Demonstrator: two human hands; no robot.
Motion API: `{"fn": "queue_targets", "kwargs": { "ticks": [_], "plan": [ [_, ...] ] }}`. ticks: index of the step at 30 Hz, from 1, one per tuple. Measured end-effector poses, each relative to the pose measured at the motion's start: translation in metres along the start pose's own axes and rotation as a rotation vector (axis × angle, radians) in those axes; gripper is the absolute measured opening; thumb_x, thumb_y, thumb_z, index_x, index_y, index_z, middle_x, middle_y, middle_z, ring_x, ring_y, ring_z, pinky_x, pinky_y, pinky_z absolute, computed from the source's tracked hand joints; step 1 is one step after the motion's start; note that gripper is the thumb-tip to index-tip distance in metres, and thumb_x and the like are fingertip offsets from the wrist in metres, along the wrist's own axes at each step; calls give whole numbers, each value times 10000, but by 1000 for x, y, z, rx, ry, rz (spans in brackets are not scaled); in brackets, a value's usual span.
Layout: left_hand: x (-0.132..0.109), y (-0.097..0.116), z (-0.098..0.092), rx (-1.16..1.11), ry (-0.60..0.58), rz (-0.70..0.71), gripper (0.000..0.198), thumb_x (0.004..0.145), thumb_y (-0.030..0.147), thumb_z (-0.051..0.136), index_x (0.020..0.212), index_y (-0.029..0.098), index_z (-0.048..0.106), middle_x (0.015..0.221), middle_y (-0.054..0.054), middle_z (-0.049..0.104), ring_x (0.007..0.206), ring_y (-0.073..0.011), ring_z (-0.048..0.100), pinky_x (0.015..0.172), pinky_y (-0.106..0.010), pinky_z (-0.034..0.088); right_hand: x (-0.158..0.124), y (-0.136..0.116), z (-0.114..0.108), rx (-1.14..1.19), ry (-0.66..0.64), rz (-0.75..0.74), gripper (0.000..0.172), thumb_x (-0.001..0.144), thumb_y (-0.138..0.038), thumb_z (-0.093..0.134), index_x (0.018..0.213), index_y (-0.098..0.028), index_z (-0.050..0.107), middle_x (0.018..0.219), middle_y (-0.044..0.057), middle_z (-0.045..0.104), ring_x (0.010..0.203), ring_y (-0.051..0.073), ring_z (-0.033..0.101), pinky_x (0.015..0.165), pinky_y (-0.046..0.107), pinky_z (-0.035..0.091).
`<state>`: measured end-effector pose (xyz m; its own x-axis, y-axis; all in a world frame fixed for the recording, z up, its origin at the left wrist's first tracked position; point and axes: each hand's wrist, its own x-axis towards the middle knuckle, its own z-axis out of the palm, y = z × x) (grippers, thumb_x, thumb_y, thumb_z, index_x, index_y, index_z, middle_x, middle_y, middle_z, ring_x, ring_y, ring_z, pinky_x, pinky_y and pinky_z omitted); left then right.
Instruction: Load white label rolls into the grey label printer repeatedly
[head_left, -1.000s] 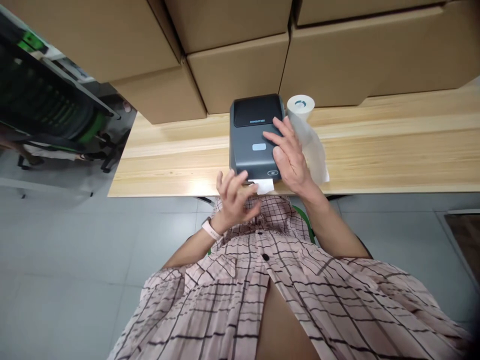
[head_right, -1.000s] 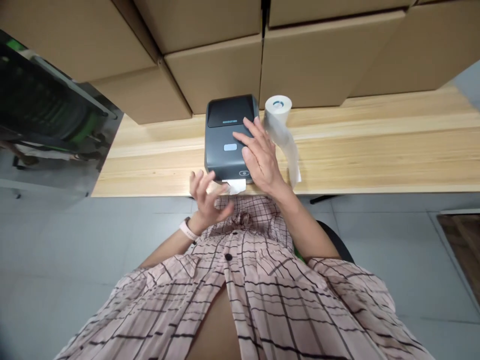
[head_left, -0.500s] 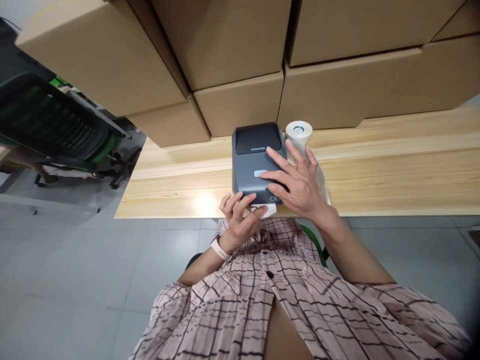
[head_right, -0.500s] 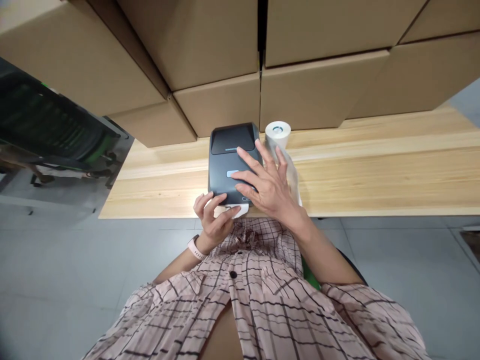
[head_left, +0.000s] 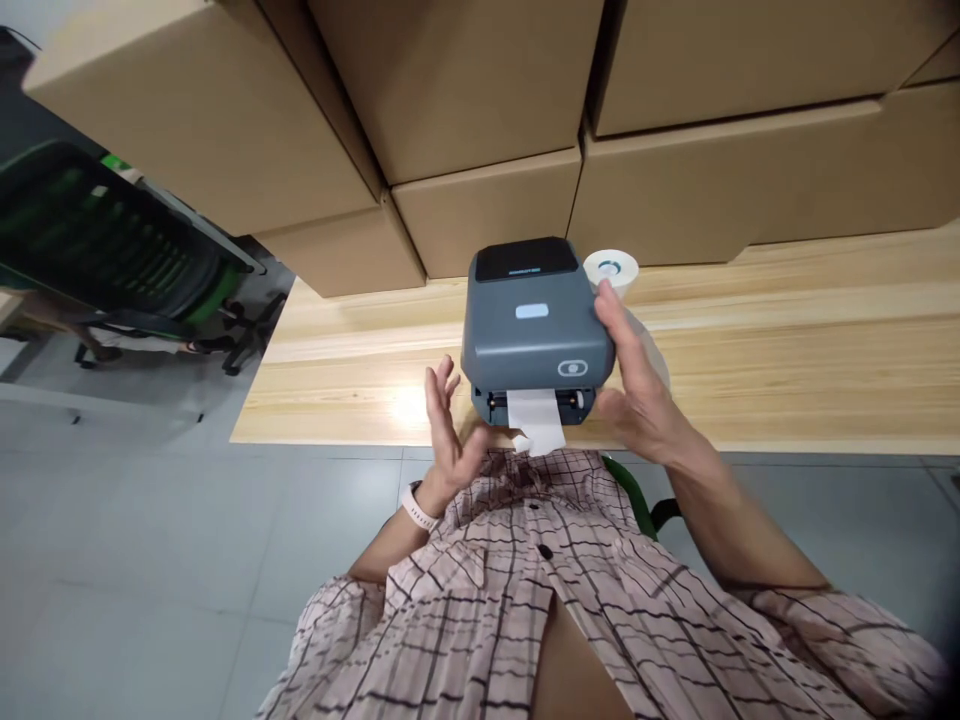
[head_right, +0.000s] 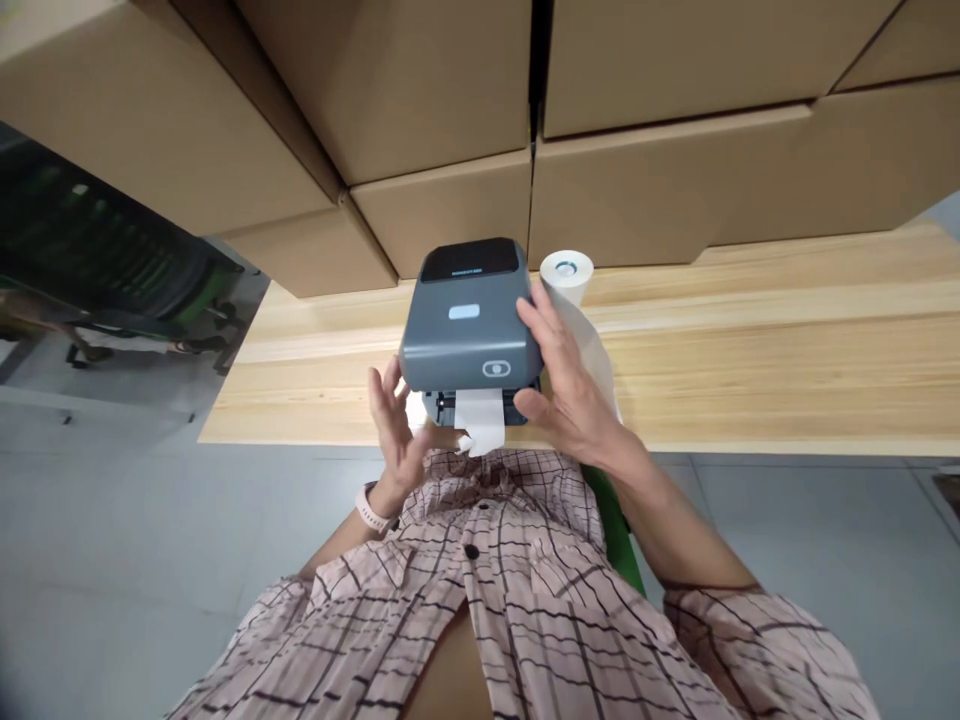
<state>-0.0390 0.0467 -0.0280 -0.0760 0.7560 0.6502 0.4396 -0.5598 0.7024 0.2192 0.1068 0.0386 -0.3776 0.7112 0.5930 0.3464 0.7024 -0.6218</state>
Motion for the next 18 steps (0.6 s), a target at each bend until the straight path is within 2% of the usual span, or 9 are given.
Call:
{"fn": "queue_targets", "kwargs": {
  "ticks": [3,4,6,8,11,13,15,18],
  "plan": [
    [41,-9,-13,11,130,-114,507,1103,497,480,1603,417,481,1495,-83,664,1392,-255,666,1112,-468,604,34,8,-8,20,3,-63,822,1065,-811,302,1784,-458,116,1888,-5,172,1730,354,228,1404,612,282],
    [58,-14,-14,-8,116,-189,418,1085,451,528,1488,363,594,1386,-87,717,1297,-253,707,1069,-458,614,50,11,-9,32,26,-95,814,1064,-818,276,1779,-468,107,1886,-13,183,1727,345,244,1405,605,285],
    [89,-25,-11,-59,11,-352,330,1017,409,635,1319,288,690,1246,-91,755,1155,-241,725,975,-410,616,85,14,-11,49,120,-143,780,1066,-813,208,1766,-477,130,1878,-28,216,1720,313,280,1394,567,342],
    [114,-34,-3,-74,-89,-463,384,957,401,726,1313,263,690,1120,-78,742,979,-215,696,843,-360,590,120,16,-13,47,215,-133,760,1076,-783,161,1750,-434,213,1864,-12,263,1705,278,322,1388,512,372],
    [132,-42,9,-68,-197,-509,557,886,431,841,1377,244,657,933,-25,654,801,-183,604,751,-337,509,167,20,-18,48,297,-33,846,1074,-802,190,1713,-266,326,1843,83,311,1684,259,370,1398,454,354],
    [133,-43,12,-32,-254,-514,688,841,431,894,1444,236,627,848,7,589,755,-180,570,726,-330,458,192,27,-21,18,313,30,883,1069,-824,216,1696,-214,336,1832,96,330,1695,246,348,1407,435,341],
    [130,-41,11,16,-313,-531,816,810,421,920,1529,237,579,801,24,561,740,-190,566,701,-322,418,213,36,-24,-52,312,92,872,1078,-815,191,1694,-211,314,1830,63,340,1719,206,280,1432,412,275],
    [127,-35,4,76,-391,-533,899,817,448,899,1607,241,522,780,29,577,749,-209,592,692,-322,401,228,46,-26,-118,271,181,853,1086,-802,170,1701,-215,242,1847,30,302,1714,145,264,1435,364,229]
  ]
}}
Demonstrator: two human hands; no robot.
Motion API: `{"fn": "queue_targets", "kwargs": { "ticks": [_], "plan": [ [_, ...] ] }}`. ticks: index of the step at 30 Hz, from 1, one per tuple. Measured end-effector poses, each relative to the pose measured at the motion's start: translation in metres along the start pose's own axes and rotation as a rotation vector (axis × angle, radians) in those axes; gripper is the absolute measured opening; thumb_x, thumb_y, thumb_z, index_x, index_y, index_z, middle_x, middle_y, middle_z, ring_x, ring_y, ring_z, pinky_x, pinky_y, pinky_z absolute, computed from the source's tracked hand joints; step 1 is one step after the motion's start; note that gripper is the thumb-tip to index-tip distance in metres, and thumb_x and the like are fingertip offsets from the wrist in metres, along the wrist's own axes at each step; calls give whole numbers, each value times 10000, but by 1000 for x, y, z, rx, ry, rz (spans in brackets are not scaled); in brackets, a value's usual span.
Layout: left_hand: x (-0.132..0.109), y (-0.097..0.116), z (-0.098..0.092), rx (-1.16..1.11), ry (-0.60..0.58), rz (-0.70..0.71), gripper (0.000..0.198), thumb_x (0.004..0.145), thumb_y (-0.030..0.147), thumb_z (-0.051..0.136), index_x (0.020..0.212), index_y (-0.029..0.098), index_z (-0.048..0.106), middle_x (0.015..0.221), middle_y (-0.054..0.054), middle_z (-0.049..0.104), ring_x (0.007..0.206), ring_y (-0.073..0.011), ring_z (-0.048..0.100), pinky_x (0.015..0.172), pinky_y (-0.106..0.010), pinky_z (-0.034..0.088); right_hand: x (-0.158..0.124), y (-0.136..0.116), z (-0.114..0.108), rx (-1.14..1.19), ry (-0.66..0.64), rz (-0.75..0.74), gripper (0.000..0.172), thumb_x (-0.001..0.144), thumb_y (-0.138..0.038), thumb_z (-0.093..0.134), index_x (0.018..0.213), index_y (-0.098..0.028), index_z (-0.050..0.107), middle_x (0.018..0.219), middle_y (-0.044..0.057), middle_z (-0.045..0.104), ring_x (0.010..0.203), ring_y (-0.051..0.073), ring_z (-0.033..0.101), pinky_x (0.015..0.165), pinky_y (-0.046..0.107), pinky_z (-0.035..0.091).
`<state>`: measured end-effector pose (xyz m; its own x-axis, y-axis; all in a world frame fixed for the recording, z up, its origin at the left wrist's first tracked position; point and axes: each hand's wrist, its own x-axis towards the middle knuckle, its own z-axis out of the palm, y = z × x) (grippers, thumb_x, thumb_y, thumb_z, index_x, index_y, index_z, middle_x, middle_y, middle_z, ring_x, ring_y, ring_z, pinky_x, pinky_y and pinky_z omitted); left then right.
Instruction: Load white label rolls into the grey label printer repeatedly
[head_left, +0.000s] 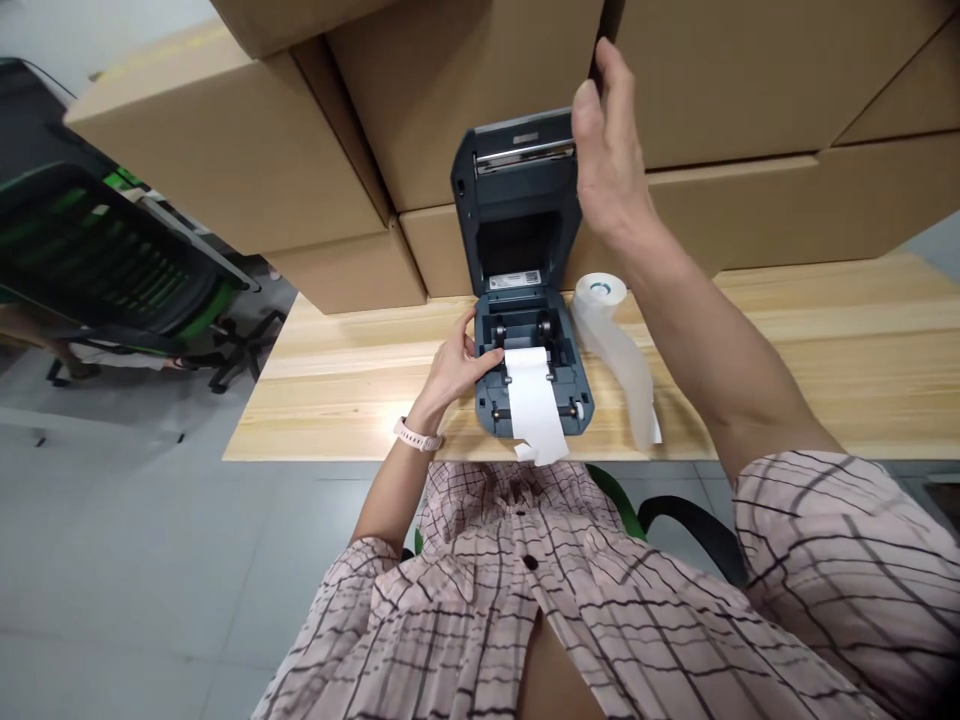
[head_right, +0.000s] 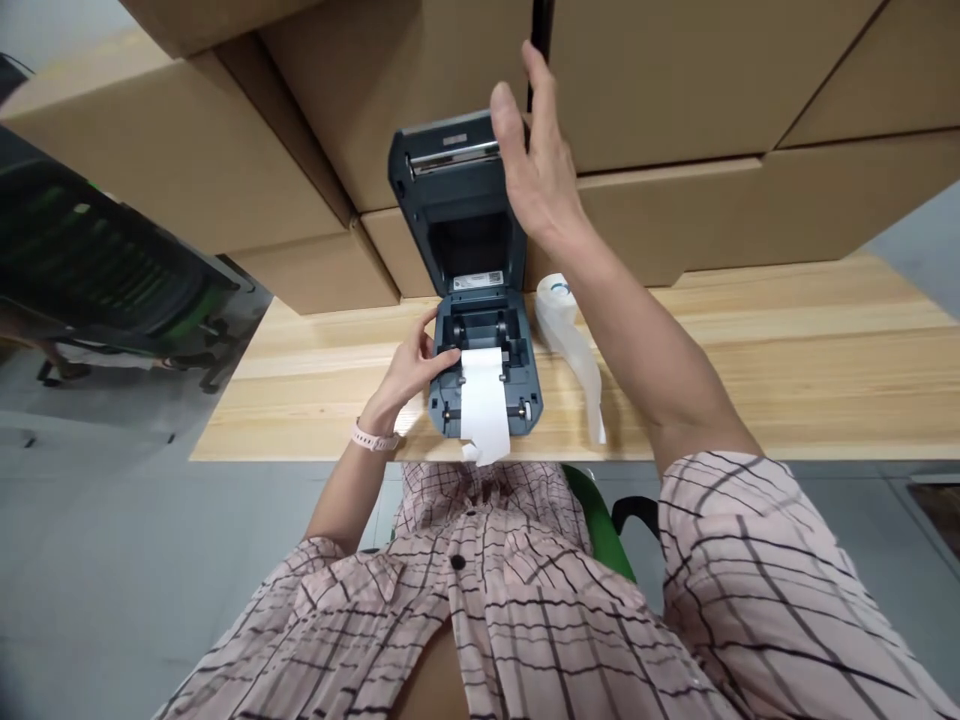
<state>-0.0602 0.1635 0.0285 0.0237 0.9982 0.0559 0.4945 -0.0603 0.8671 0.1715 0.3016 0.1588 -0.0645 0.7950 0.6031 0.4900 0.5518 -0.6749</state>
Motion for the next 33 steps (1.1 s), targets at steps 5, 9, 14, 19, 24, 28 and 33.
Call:
{"fn": "queue_targets", "kwargs": {
  "ticks": [5,9,14,19,24,28,33],
  "plan": [
    [-2,8,-7,105,-57,-14,961,837,515,843,1664,204,466,769,16,639,744,-231,622,682,-328,401,-41,-9,-6,-205,118,-363,677,1127,-615,463,1630,-171,377,1775,167,419,1671,238,364,1370,482,335],
    [-2,18,-10,201,-103,-39,977,850,508,780,1693,181,411,774,9,679,735,-234,633,699,-325,406,-105,-16,-7,-293,-401,-484,281,1114,-372,396,1161,-236,637,1150,126,798,1063,316,742,980,524,554],
    [-3,31,-10,328,-133,-61,950,859,447,684,1709,156,377,813,-6,722,733,-236,650,733,-345,435,-133,-18,0,-377,-947,-334,343,1119,-334,245,1102,-204,561,958,123,750,871,279,667,1039,517,484],
    [-3,28,-13,343,-161,-8,939,881,397,610,1730,111,328,744,12,667,689,-211,598,706,-336,415,-127,-12,7,-319,-1097,-322,365,1119,-380,252,1070,-220,576,875,102,711,861,284,615,1063,532,461],
    [-5,22,-21,288,-250,145,943,891,268,505,1765,106,189,671,54,596,628,-190,548,685,-312,405,-114,1,-7,5,-1145,-204,379,1054,-417,490,1350,-215,614,1237,139,751,1088,304,678,1020,502,515],
    [-9,23,-21,280,-235,129,912,921,282,492,1766,109,198,660,56,570,636,-191,530,703,-319,401,-119,16,-65,424,-1004,-60,589,988,-476,711,1536,-322,560,1244,80,764,1122,253,734,940,410,592],
    [-11,20,-19,226,-209,130,889,921,284,497,1760,132,246,644,72,531,639,-177,490,702,-314,387,-164,58,-156,470,-534,194,445,814,-435,933,1220,-435,749,1056,92,797,946,269,785,809,454,616]
  ]
}}
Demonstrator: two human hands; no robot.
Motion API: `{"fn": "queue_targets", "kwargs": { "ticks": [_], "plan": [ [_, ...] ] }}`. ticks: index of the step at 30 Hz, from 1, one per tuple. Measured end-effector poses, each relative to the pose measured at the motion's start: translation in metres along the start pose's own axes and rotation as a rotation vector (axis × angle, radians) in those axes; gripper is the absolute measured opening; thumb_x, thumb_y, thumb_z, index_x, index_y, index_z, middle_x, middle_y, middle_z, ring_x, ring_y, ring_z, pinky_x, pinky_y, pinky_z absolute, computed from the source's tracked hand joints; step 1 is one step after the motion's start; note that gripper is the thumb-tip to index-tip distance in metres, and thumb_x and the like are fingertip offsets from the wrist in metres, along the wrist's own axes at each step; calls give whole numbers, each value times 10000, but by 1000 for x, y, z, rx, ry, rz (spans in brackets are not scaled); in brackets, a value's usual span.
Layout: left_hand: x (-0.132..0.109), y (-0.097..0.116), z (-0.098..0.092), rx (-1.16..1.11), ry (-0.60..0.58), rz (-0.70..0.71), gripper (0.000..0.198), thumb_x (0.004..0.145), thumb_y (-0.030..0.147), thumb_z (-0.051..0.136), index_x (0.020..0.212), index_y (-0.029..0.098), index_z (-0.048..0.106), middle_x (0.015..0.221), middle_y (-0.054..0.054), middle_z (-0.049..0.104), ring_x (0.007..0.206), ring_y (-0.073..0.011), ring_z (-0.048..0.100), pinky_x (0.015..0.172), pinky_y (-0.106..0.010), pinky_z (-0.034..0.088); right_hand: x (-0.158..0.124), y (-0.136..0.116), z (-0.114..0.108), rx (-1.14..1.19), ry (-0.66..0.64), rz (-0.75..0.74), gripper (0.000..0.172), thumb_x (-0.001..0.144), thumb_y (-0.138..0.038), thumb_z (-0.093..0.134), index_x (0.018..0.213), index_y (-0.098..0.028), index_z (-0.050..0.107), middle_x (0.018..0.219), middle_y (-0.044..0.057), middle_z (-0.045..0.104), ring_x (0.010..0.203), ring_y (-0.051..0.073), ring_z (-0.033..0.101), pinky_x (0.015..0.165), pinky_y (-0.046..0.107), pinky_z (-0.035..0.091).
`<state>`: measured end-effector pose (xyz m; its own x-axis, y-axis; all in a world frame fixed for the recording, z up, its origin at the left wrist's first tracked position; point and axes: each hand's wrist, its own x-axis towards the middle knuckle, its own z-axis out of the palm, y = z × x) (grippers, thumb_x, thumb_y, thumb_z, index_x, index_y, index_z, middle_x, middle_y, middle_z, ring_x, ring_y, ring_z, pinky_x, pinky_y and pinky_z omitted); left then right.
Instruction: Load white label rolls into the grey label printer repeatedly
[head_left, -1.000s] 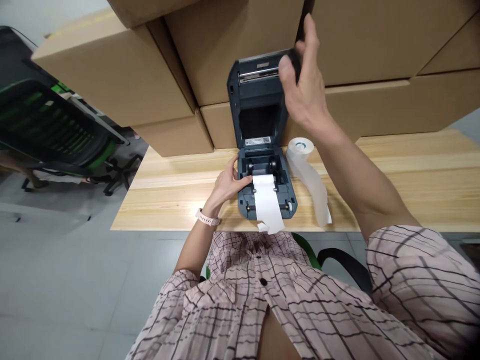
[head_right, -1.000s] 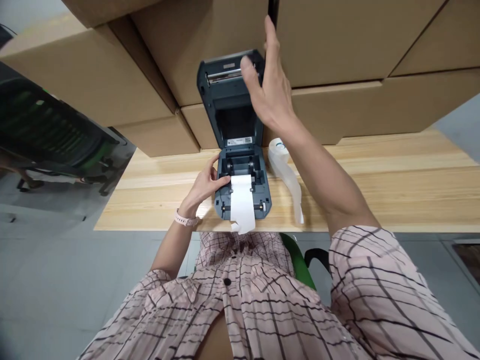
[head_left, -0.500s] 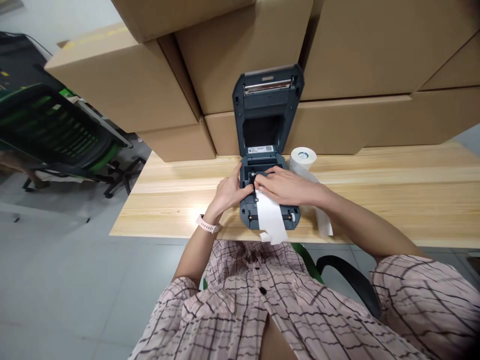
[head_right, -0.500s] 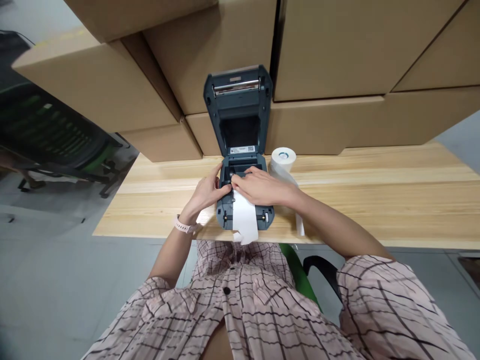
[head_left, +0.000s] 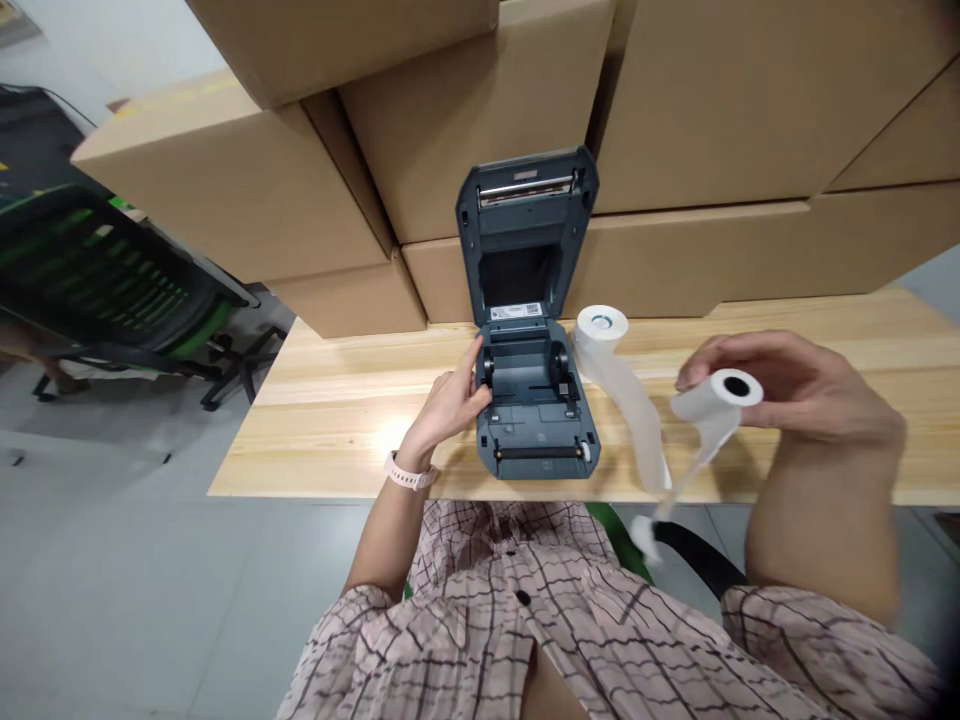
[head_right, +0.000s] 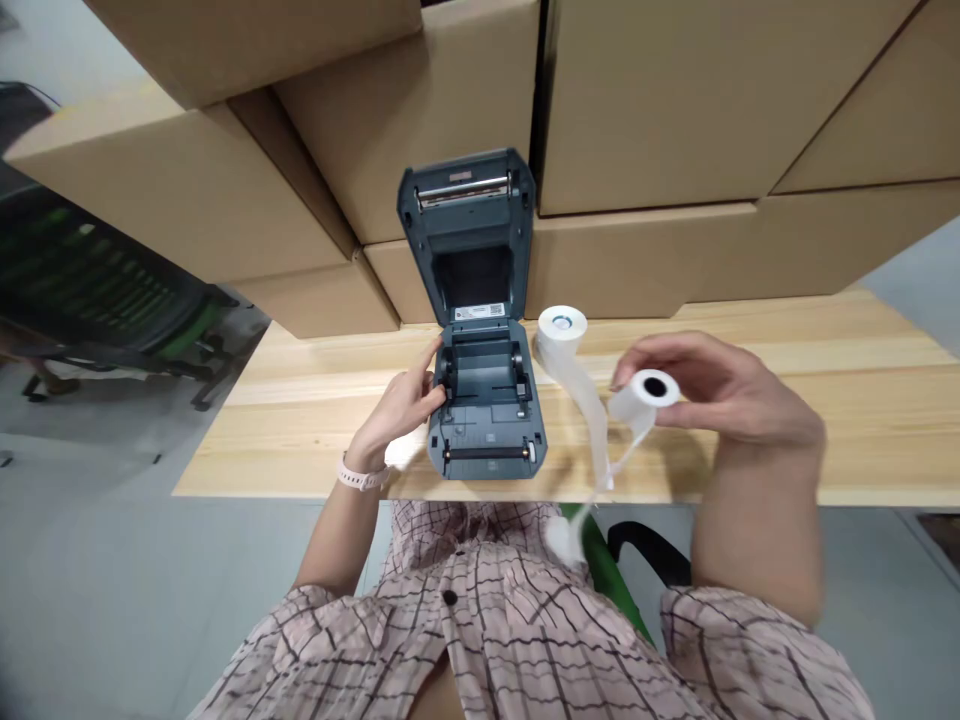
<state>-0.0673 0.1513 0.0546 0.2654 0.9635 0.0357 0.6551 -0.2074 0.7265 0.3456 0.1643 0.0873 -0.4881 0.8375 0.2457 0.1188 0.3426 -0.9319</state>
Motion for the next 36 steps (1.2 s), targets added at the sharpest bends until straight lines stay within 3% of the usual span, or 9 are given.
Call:
{"fn": "queue_targets", "kwargs": {
  "ticks": [3,8,12,16,21,24,29,32,36],
  "plan": [
    [1,-4,0,-21,-2,0,877,914,285,508,1750,142,285,644,77,511,643,-172,480,699,-313,378,-29,27,-18,-32,251,234,561,703,-398,988,1207,-439,746,1133,149,791,1050,322,779,891,510,603],
    [1,-7,1,-72,9,-16,865,911,276,536,1743,167,324,662,75,511,635,-161,464,675,-307,367,-27,70,-8,61,362,556,642,670,-388,977,1251,-429,709,1302,140,769,1127,320,759,926,473,620],
    [1,-7,2,-82,22,-12,865,903,250,540,1737,153,334,666,75,507,642,-158,471,679,-309,375,-20,79,-3,34,252,604,600,767,-453,917,1320,-420,687,1399,107,739,1200,307,746,1055,473,615],
    [2,-6,1,-85,1,-18,877,908,243,534,1749,166,297,655,76,517,630,-159,493,662,-305,375,-8,64,-28,-145,70,469,665,854,-463,857,1476,-428,622,1656,98,587,1513,324,583,1235,472,516],
    [3,-7,-1,-86,-24,8,894,926,274,541,1764,176,245,640,78,519,612,-165,508,654,-309,396,54,54,-44,-193,-90,344,836,879,-420,840,1631,-358,480,1764,111,462,1648,326,426,1342,540,390],
    [3,-5,1,-79,-11,-6,903,918,273,538,1763,167,240,643,77,523,611,-168,519,657,-314,411,102,67,-27,-165,-169,351,913,702,-318,952,1533,-279,578,1689,134,558,1549,327,550,1318,555,418],
    [1,0,2,-71,16,-29,912,890,243,516,1760,162,253,638,82,520,612,-165,538,672,-308,429,136,83,9,-52,-251,344,625,653,-278,902,1232,-152,702,1177,67,839,1027,146,743,984,275,597],
    [1,1,2,-72,20,-32,930,889,256,517,1766,156,226,661,76,553,620,-163,547,678,-304,433,132,73,13,-21,-277,325,545,725,-377,833,1196,-141,694,1098,60,845,908,132,728,836,245,599],
    [2,-1,0,-88,-3,-27,951,892,265,521,1778,165,191,657,76,561,625,-167,552,681,-305,429,132,32,15,-25,-347,284,672,665,-445,870,1232,-124,705,1152,80,836,974,179,726,868,286,588]
  ]
}}
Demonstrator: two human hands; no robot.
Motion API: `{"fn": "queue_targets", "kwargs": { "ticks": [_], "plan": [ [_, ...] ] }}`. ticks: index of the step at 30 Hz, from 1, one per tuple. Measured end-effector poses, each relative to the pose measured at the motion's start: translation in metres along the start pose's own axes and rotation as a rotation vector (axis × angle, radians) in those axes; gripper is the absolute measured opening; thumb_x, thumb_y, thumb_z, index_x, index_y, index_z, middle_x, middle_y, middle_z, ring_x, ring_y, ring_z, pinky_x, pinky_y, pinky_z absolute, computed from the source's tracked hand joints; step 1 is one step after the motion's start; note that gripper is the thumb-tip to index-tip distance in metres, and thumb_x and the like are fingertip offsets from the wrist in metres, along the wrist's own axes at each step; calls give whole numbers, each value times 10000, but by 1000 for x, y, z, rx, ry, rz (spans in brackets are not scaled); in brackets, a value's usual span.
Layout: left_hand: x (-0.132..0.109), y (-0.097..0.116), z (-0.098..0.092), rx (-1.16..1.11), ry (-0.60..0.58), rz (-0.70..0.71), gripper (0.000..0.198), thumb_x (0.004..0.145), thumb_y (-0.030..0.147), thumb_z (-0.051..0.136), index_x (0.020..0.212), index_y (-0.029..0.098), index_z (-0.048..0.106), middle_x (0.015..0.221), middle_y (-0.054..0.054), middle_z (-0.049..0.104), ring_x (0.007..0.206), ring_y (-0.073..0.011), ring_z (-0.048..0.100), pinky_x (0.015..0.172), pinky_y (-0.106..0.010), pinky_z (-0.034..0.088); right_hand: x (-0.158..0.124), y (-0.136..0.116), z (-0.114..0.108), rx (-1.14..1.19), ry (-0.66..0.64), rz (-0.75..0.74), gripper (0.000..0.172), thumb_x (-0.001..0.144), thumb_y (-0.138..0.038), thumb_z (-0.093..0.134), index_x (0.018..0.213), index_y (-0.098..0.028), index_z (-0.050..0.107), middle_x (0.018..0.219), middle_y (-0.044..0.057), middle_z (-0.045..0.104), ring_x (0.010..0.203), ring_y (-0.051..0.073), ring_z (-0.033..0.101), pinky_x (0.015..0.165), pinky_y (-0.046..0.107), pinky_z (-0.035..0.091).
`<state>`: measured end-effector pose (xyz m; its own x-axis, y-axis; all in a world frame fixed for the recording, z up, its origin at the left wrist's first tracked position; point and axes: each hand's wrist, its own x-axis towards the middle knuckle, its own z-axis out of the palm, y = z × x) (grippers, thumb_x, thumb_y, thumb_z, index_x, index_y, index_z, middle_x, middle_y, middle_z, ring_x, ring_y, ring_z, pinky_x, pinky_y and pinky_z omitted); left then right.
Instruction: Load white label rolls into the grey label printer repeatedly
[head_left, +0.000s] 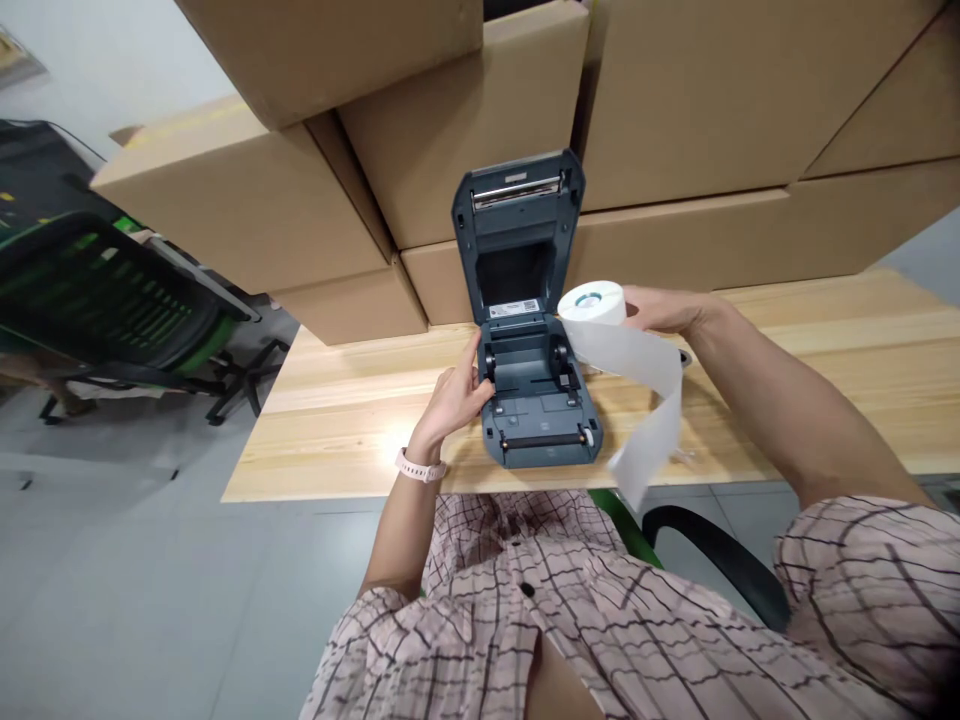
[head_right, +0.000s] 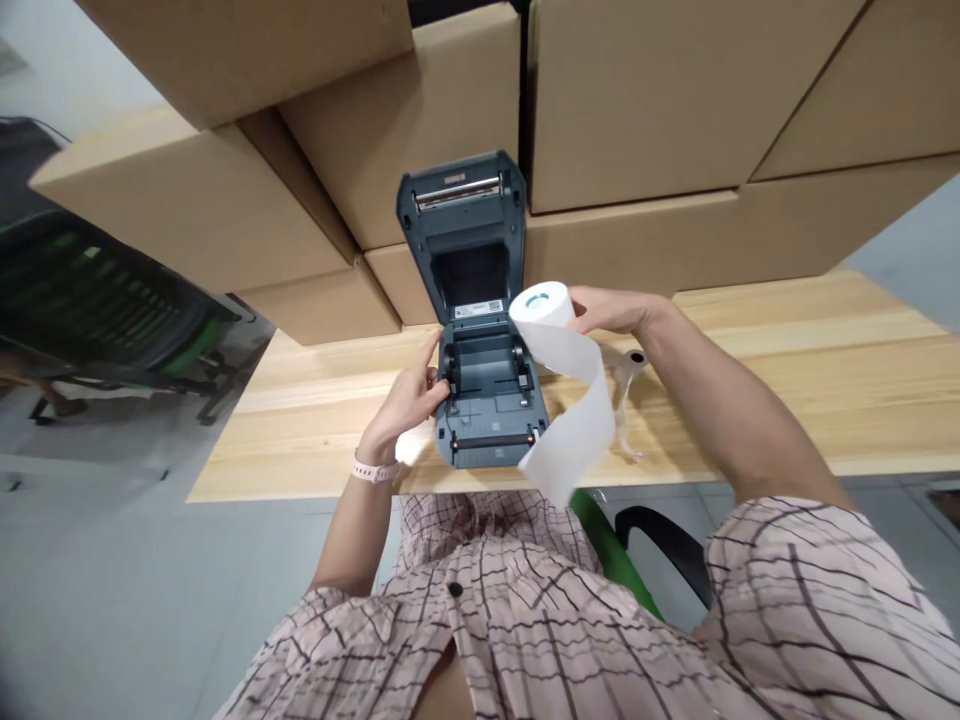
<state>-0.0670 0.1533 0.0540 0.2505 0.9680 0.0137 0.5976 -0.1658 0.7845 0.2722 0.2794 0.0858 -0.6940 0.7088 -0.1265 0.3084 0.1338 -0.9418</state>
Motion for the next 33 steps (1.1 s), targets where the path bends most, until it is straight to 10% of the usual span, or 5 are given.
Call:
{"fn": "queue_targets", "kwargs": {
  "ticks": [7,15,20,26,33],
  "plan": [
    [1,-2,2,18,21,-6,967,872,253,528,1774,141,196,651,72,555,633,-181,553,671,-313,400,36,-77,60,-813,-262,-106,557,734,-569,914,1107,-186,758,1108,89,819,930,268,729,832,362,551],
    [2,-3,3,28,28,-10,926,894,262,532,1761,129,234,650,72,534,630,-186,553,670,-327,386,62,-51,92,-978,-194,-24,588,795,-592,905,1124,-129,750,1124,171,828,1018,334,753,953,440,560],
    [0,-7,8,-12,76,-2,851,921,271,538,1734,154,314,678,55,552,665,-191,555,700,-334,406,12,-41,106,-914,-29,-228,652,1029,-557,663,1545,-162,616,1559,211,661,1410,419,623,1169,601,489],
    [-6,-6,18,-10,157,-62,733,952,309,546,1665,160,455,775,11,640,737,-196,600,758,-354,449,-66,-18,161,-790,60,-342,518,1136,-553,486,1575,-313,622,1736,64,514,1609,311,494,1300,566,460],
    [-6,-20,30,-31,306,-35,789,957,343,626,1697,232,376,1626,-195,567,1395,-348,592,1052,-503,552,-73,-12,188,-859,207,-378,443,1128,-470,546,1507,-278,672,1692,87,566,1621,328,481,1313,621,456]
  ]
}}
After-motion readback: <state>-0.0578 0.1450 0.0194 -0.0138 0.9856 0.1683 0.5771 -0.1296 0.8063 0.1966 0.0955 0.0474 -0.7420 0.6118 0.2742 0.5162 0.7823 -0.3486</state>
